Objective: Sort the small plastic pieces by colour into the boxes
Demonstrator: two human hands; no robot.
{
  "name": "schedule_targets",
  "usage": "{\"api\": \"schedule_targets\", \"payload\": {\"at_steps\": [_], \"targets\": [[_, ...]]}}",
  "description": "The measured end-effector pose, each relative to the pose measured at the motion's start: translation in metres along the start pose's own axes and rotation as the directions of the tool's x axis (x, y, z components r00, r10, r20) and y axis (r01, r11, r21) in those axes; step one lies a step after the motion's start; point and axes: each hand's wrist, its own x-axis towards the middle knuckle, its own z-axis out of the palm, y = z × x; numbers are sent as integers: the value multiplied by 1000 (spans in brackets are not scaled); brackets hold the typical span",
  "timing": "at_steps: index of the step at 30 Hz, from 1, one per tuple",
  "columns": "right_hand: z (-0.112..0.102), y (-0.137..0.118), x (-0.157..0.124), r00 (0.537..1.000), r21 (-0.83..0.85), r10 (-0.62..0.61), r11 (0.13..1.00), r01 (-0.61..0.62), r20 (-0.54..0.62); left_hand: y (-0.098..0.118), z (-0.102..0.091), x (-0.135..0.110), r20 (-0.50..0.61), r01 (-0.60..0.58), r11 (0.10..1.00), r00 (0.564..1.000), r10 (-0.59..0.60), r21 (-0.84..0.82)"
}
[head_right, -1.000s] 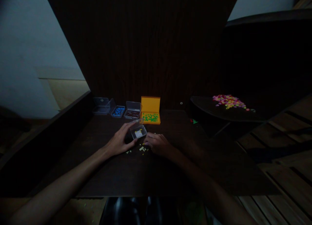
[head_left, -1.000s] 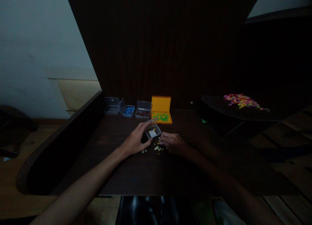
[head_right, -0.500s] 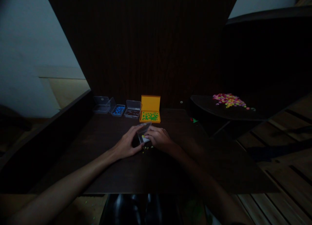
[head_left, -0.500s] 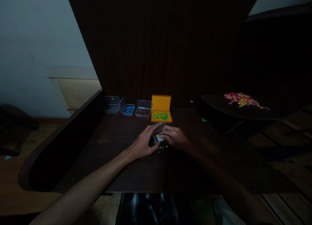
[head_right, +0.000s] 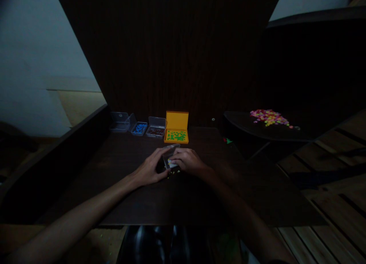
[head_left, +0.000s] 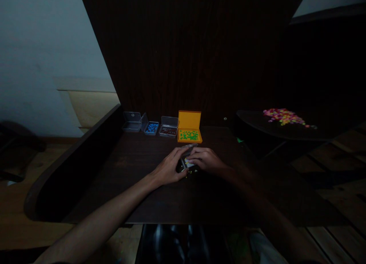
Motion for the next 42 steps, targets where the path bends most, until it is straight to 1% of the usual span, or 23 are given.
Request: {"api": "schedule_targets", "payload": {"at_steps": [2,5,7,9,11,13,14,15,17,19,21,25,35,39,42], "targets": [[-5,-2,0,998,49,12,999,-9,-57,-1,0,-1,-20,-1,1000,1000,1,0],[-12,-5,-1,984,111,88,991,-71,-154,-3,0,-1,-35,20,1000,999,-20,0],[-17,-8,-3,978,151,132,983,-107,-164,-5,0,-2,-37,38,999,999,-38,7],[-21,-11,-6,988,182,118,978,-98,-101,-7,-2,-2,-45,49,999,998,-48,18],[-24,-13,-7,998,197,50,979,-55,33,-8,-4,-1,-56,56,998,997,-54,30],[-24,-13,-8,985,193,5,980,-40,174,-9,-7,-1,-65,65,997,996,-62,42],[-23,-13,-8,973,176,8,983,-50,231,-10,-8,-1,-70,72,996,995,-69,51],[-22,-12,-8,962,149,25,987,-68,273,-11,-10,-1,-73,82,995,994,-77,59],[-18,-12,-8,946,84,66,992,-97,316,-14,-12,-2,-86,97,992,992,-90,78],[-15,-12,-7,940,41,81,994,-100,330,-16,-13,-2,-97,108,990,990,-99,94],[-12,-12,-7,940,34,68,996,-84,333,-18,-14,-3,-105,118,988,989,-107,104],[-10,-13,-8,945,41,34,998,-50,326,-19,-14,-2,-111,120,987,988,-108,110],[-6,-16,-6,939,51,43,997,-64,341,-17,-15,-2,-97,115,987,990,-104,113],[-2,-17,-7,937,84,15,995,-48,350,-16,-15,-2,-93,118,987,990,-109,106],[0,-19,-8,944,94,6,995,-40,330,-16,-15,-2,-94,112,989,990,-103,101]]}}
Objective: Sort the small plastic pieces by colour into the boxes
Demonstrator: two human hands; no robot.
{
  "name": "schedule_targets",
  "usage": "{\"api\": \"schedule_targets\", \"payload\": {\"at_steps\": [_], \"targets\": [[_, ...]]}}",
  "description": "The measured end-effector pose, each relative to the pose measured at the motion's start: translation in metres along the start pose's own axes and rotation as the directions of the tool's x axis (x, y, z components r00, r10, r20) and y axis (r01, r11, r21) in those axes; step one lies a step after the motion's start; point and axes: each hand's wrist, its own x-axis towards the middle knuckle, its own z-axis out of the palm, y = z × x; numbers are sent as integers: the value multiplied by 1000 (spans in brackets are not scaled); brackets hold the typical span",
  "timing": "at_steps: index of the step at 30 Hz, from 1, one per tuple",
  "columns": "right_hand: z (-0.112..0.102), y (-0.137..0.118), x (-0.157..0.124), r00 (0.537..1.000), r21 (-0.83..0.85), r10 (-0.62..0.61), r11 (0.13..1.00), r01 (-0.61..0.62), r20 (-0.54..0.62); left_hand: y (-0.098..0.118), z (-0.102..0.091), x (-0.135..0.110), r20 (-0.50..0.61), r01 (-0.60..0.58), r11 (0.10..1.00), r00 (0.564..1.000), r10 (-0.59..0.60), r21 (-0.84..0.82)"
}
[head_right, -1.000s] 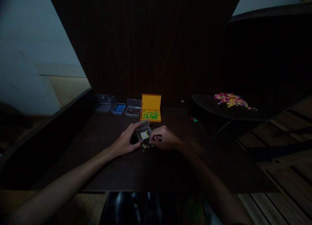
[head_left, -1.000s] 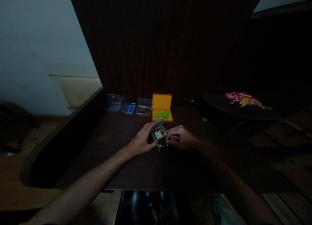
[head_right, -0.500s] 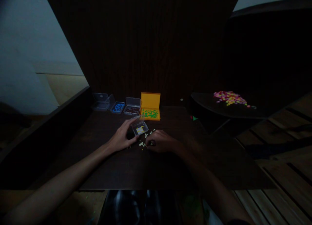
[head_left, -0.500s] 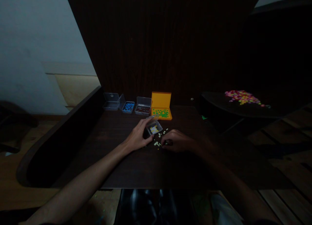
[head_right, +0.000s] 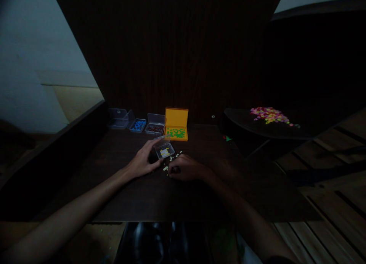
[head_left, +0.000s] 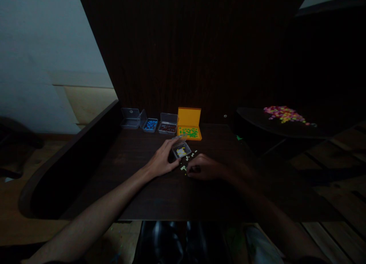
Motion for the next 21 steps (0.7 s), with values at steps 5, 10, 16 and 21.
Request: {"api": "schedule_targets", "payload": {"at_steps": [5,10,16,21], "targets": [[5,1,1,997,3,46,999,-46,-61,-1,1,0,-5,-19,1000,1000,18,-9],[10,3,3,997,40,14,999,-11,-71,-1,1,0,-5,-27,1000,1000,27,-13],[12,-2,3,997,43,34,999,-31,-75,-1,1,0,-7,-41,999,999,41,-15],[11,-2,2,996,48,31,998,-27,-83,0,1,1,-9,-37,999,999,37,-11]]}}
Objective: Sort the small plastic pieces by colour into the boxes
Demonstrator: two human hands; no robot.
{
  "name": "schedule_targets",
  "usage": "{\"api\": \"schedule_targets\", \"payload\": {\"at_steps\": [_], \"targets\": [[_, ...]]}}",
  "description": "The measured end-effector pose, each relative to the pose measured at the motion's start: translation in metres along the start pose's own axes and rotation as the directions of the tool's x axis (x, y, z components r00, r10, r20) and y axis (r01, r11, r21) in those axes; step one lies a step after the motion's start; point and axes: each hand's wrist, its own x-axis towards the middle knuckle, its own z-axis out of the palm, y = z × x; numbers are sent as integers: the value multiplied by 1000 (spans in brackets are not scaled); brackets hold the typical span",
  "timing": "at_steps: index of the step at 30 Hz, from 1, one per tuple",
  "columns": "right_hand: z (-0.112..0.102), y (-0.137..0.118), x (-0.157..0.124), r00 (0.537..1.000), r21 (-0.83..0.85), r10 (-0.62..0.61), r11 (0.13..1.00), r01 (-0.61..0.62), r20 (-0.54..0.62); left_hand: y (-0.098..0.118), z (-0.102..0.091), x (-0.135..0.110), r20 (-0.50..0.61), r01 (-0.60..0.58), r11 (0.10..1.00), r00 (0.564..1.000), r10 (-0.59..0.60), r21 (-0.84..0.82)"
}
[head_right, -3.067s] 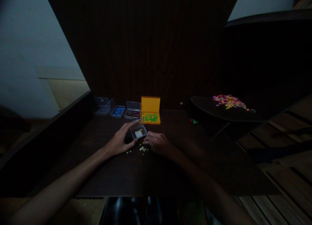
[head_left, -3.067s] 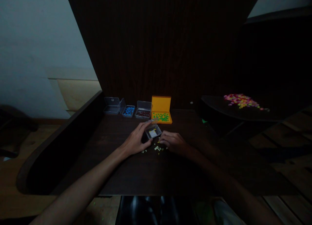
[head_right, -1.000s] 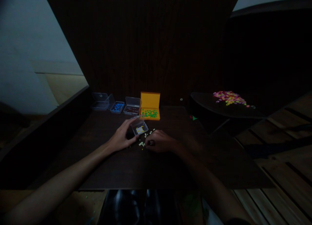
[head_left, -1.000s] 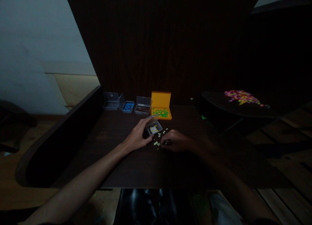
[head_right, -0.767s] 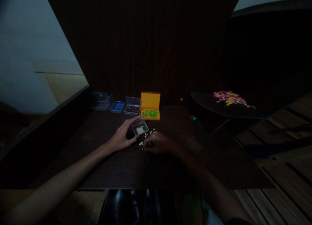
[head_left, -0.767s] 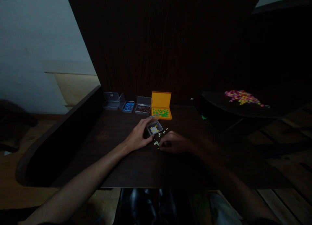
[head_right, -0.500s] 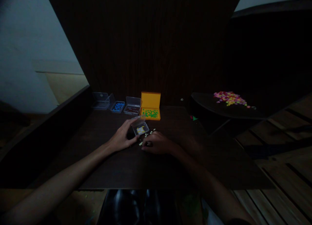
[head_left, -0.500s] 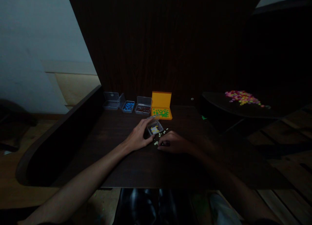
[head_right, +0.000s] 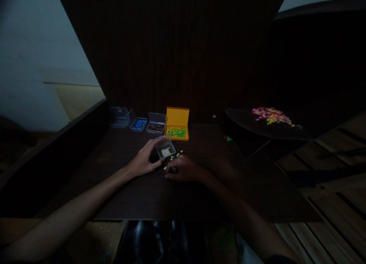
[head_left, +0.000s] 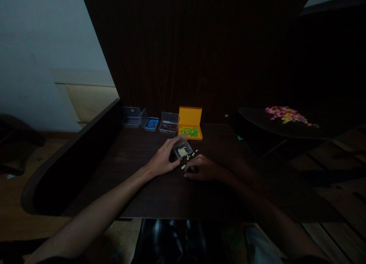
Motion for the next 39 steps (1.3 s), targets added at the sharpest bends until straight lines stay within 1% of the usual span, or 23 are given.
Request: {"api": "schedule_targets", "payload": {"at_steps": [3,9,13,20,24,33,35,37,39], "targets": [[-2,3,-2,1000,-11,-1,1000,1,-16,0,0,0,7,9,1000,1000,-9,-1],[-7,7,-4,1000,-27,8,1000,-7,25,0,0,-1,-1,12,1000,1000,-12,11],[-10,6,-3,999,-3,-17,1000,17,52,0,0,-1,5,10,1000,1000,-11,6],[-9,6,-2,998,-38,-18,999,20,64,0,-1,-1,11,14,1000,1000,-15,8],[-9,5,-1,997,-14,-14,1000,15,79,0,0,-1,10,2,1000,1000,-2,5],[-10,2,1,997,20,-23,1000,22,73,1,-1,-1,28,1,1000,1000,-1,1],[-10,2,1,997,54,-12,998,8,71,1,-1,-2,30,8,1000,1000,-8,-1],[-12,3,0,998,129,8,992,-15,58,1,-1,-2,28,11,1000,1000,-10,-5],[-14,4,0,998,207,55,977,-57,13,1,-1,-2,30,6,1000,1000,-5,-12]]}}
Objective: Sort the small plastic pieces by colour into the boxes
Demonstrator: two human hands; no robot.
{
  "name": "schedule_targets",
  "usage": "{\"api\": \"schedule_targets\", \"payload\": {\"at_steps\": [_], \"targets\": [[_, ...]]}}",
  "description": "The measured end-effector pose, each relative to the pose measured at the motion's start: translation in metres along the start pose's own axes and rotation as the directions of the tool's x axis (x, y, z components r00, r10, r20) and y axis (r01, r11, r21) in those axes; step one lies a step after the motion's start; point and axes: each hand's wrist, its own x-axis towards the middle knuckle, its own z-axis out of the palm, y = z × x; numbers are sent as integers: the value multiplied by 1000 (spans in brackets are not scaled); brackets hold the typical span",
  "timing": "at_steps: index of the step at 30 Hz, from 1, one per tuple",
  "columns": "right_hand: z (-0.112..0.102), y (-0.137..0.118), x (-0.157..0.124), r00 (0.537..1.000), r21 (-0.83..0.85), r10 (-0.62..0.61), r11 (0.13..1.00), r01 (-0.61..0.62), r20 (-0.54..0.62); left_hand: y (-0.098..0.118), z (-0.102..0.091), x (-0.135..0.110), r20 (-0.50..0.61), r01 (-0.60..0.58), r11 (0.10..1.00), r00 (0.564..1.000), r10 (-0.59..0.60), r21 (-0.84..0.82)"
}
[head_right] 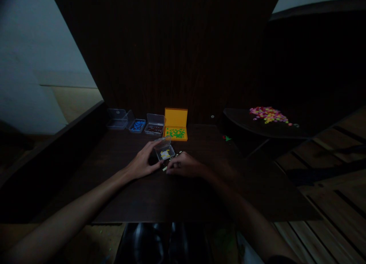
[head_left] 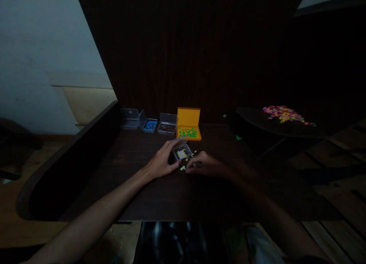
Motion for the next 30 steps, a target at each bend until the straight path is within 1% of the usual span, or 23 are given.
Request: {"api": "schedule_targets", "payload": {"at_steps": [2,5,8,11,17,21,25,27,29,30], "targets": [[-2,2,0,994,44,58,998,-54,-97,1,0,0,18,-10,1000,1000,10,-8],[-1,6,3,956,33,118,993,-113,-269,5,1,0,56,-27,999,998,29,-27],[2,10,6,923,-10,129,990,-142,-363,9,2,0,85,-39,998,995,43,-47],[6,11,8,914,-59,137,983,-171,-382,12,4,-1,108,-54,996,992,61,-70],[9,11,10,925,-139,136,971,-196,-355,14,8,-2,118,-75,992,989,87,-100],[8,9,10,924,-181,139,960,-213,-355,14,9,-2,126,-77,991,988,90,-107],[5,7,7,924,-169,135,964,-206,-357,13,8,-2,118,-67,991,990,80,-115],[3,7,6,912,-131,144,969,-208,-385,13,7,-2,116,-70,991,990,83,-112],[2,9,6,880,-83,152,974,-210,-449,11,6,-2,114,-70,993,990,80,-96],[2,10,6,858,-60,154,976,-210,-491,10,5,-2,111,-67,994,991,76,-84]]}}
